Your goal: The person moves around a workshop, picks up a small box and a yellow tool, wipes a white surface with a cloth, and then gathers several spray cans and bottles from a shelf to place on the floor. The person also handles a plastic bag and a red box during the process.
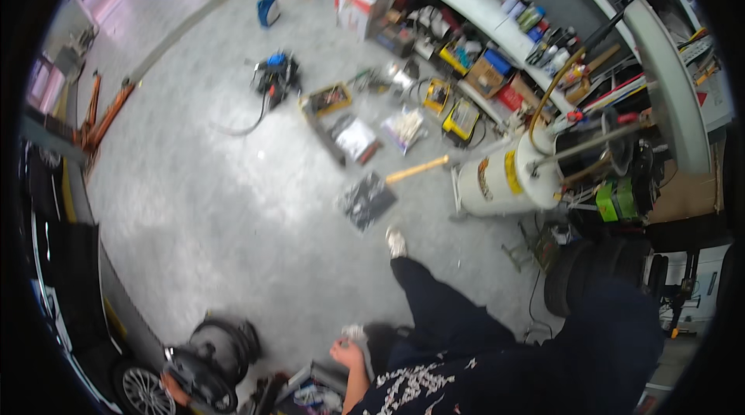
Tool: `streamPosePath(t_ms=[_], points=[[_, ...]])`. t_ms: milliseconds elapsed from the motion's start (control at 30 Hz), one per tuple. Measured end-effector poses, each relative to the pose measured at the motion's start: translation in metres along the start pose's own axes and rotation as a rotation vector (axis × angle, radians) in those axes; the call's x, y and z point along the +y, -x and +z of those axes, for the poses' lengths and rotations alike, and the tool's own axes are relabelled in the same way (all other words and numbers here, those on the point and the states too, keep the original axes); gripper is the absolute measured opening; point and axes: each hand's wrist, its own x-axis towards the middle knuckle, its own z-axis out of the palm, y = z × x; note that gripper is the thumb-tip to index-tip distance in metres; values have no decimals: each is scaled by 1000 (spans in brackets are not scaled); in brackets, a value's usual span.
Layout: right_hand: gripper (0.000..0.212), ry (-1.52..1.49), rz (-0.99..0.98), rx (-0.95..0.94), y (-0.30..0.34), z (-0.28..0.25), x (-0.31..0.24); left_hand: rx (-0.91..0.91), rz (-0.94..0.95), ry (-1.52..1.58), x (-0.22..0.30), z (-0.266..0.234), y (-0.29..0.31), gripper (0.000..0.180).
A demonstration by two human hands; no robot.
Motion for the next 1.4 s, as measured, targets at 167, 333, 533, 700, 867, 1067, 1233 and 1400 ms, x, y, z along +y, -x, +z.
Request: streamPosePath(t_ms=[167,333,533,700,867,1067,1233,1400], points=[[31,-538,-133,-134,-77,-20,-127,-72,50,-128,192,36,-64,22],[33,-697,-452,429,-159,-291,-258,-54,313,71,362,21,-188,16],[24,-1779,-857,264,-141,-764,-263,-536,241,541,619,0,-377,15],[23,-2037,-833,422,-22,-989,-299,-712,243,655,842,-43,-538,10],[20,-2315,-892,485,54,-1152,-341,-874,372,625,1045,-125,-620,11],[16,-2515,-862,551,2,-1313,-348,-1139,500,503,1270,-126,-657,11],[14,-2549,-839,588,-129,-1446,-365,-1300,573,453,1445,-59,-692,13],[12,-2635,-775,611,-309,-1607,-347,-1324,722,214,1648,57,-729,13]])
